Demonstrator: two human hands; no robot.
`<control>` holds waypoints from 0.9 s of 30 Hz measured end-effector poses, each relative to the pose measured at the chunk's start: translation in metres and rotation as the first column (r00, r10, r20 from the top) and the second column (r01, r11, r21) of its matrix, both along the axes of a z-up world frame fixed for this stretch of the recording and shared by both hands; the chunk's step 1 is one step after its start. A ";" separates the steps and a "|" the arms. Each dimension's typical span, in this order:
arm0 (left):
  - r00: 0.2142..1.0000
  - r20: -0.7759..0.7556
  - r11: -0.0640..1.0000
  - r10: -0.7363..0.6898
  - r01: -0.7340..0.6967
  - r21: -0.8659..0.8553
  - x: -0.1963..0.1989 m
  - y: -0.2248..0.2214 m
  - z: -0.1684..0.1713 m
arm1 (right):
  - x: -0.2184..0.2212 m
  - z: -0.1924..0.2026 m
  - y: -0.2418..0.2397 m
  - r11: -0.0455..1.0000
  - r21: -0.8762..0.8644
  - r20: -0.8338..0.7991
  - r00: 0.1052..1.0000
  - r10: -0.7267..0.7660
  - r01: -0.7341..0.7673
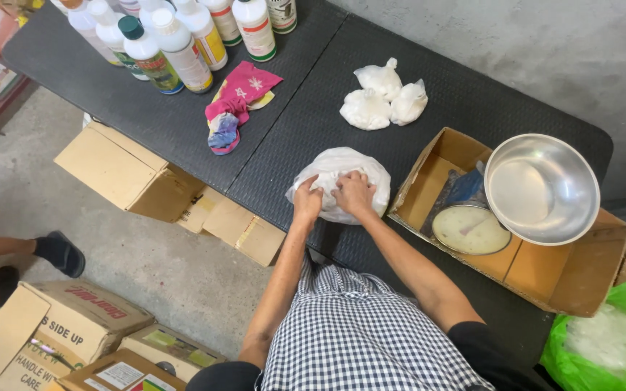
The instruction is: The person is weighing white powder and putting it into small plastic bags.
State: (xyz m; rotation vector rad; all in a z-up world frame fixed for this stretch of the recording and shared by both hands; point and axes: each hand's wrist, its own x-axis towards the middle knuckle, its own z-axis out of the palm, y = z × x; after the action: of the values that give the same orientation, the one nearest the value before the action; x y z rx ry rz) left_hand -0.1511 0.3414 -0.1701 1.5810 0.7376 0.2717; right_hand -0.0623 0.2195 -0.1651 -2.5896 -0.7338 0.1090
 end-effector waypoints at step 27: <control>0.985 0.163 0.960 0.062 -0.104 0.259 0.006 -0.012 0.005 | 0.047 0.046 -0.031 0.523 0.588 -0.802 0.526 0.282 0.617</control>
State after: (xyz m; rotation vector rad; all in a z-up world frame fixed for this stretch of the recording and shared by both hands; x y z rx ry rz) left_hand -0.1449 0.3298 -0.1656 1.7623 0.6684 0.5687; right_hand -0.0154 0.1885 -0.1190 -1.3032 -0.0030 0.7044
